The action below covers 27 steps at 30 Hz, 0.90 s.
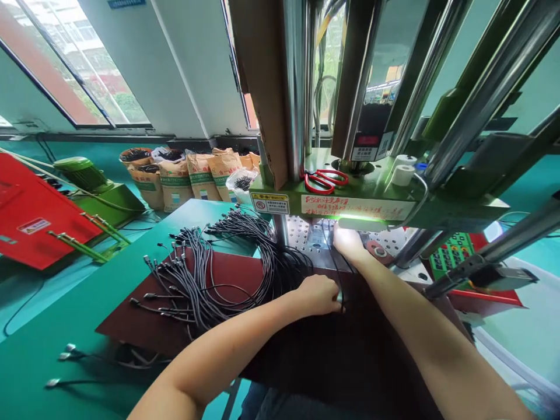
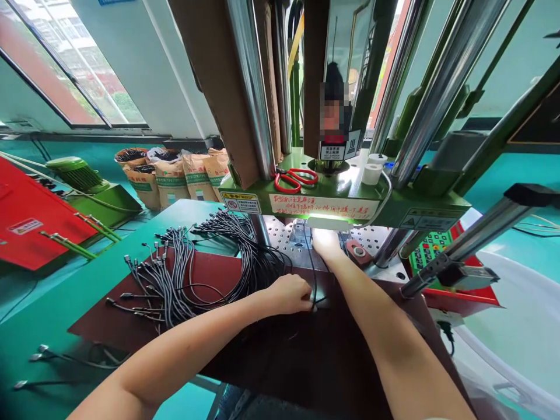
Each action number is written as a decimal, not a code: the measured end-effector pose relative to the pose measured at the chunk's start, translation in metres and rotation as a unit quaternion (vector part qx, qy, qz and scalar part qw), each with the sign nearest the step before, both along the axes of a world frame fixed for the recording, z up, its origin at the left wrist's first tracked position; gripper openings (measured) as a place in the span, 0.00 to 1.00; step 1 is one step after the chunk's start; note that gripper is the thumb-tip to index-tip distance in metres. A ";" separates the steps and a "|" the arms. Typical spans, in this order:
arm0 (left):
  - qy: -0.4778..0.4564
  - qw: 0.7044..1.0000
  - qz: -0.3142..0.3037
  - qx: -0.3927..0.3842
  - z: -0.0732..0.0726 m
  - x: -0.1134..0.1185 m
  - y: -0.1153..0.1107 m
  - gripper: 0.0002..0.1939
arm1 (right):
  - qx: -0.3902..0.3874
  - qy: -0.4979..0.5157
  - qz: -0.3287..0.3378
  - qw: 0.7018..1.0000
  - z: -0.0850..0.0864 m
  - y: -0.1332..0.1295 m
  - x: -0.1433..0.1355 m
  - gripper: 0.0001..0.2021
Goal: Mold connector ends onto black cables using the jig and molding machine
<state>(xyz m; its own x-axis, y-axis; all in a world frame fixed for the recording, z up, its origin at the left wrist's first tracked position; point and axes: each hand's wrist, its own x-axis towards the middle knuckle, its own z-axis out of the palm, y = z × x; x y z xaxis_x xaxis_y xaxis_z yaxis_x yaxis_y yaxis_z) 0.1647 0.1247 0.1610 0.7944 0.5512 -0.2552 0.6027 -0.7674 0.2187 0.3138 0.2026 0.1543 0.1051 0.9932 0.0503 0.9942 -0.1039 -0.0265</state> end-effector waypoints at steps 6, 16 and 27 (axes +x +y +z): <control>-0.001 1.000 -0.011 -0.007 0.023 -0.017 0.029 0.13 | 0.049 -0.007 0.003 0.999 -0.002 0.004 0.001 0.13; -0.192 0.964 0.076 0.170 -0.001 0.022 0.093 0.22 | 0.067 0.008 0.083 0.994 -0.007 -0.026 0.065 0.17; -0.195 0.965 0.059 0.167 -0.032 0.046 0.125 0.25 | 0.083 0.015 0.134 0.987 -0.026 -0.003 0.069 0.16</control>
<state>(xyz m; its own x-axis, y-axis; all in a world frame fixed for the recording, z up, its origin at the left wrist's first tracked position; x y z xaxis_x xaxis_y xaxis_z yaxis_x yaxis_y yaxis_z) 0.2108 0.2499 0.1292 0.7212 0.6427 0.2582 0.6111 -0.7660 0.1996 0.3830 0.1998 0.1280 -0.1557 0.9642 0.2149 0.9841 0.1702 -0.0504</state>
